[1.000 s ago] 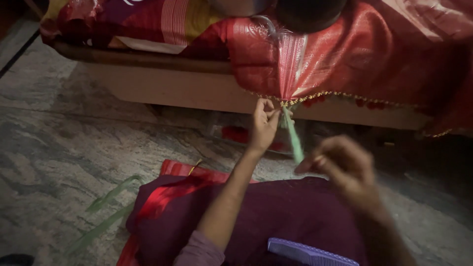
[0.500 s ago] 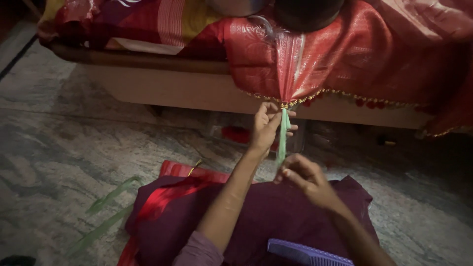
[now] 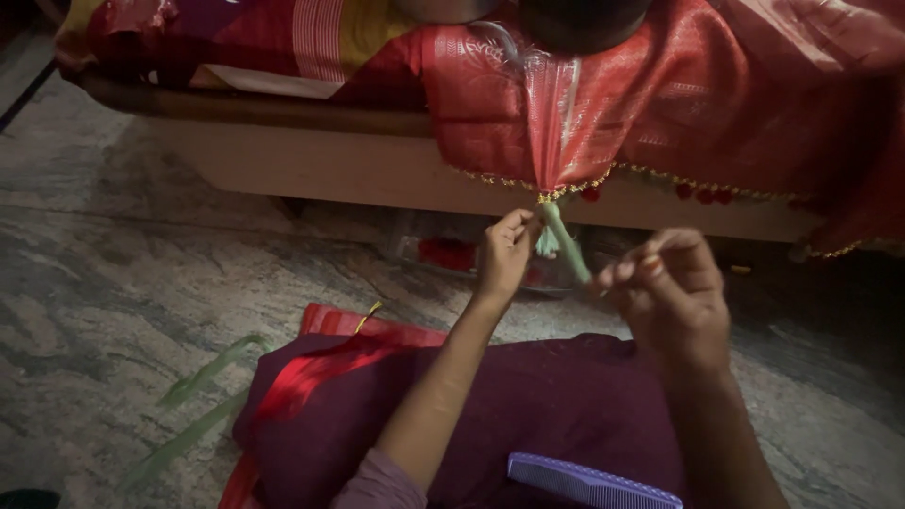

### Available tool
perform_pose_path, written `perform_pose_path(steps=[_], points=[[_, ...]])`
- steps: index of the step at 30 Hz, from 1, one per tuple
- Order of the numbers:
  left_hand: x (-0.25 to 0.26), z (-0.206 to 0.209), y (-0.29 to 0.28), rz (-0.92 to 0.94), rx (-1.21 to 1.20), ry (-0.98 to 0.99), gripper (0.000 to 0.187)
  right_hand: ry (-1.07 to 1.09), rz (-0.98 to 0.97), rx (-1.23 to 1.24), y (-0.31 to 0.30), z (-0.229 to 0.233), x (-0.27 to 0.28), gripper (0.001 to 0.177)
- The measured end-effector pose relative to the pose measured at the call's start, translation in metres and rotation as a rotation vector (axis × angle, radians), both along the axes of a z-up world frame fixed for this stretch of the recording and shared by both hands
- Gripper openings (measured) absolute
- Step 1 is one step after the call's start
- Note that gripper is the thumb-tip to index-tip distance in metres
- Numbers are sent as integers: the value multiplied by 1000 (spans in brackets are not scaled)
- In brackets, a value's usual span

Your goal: Preparing and attaching decorative ribbon tassels to the edge of a saree.

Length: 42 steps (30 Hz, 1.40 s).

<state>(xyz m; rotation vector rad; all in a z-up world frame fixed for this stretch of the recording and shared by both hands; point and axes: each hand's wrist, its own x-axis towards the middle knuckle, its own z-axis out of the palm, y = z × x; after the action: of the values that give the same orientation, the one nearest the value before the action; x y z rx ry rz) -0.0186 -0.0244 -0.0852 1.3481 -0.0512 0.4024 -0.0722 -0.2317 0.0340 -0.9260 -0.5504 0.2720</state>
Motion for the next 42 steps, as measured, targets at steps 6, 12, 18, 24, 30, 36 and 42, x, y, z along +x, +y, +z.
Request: perform_pose_path(steps=[6,12,18,24,30,36,42], points=[[7,-7,3,-20,-62,-15,20,2,-59,-55,-6,-4,-9,8],[-5,34,2,-41,-48,-37,22,-80,-19,-455,3,-46,-34,9],[-5,36,2,-69,-92,-36,22,-217,-7,-544,8,-59,-37,9],[-7,38,-1,-92,-207,86,23,-430,-5,-710,10,-53,-30,12],[-14,45,-2,240,268,-14,20,-423,43,-705,9,-57,-26,11],[-12,40,0,107,102,2,22,-279,111,-586,12,-73,-26,8],[-5,6,-10,-23,-371,157,22,-259,108,-817,34,-107,4,13]])
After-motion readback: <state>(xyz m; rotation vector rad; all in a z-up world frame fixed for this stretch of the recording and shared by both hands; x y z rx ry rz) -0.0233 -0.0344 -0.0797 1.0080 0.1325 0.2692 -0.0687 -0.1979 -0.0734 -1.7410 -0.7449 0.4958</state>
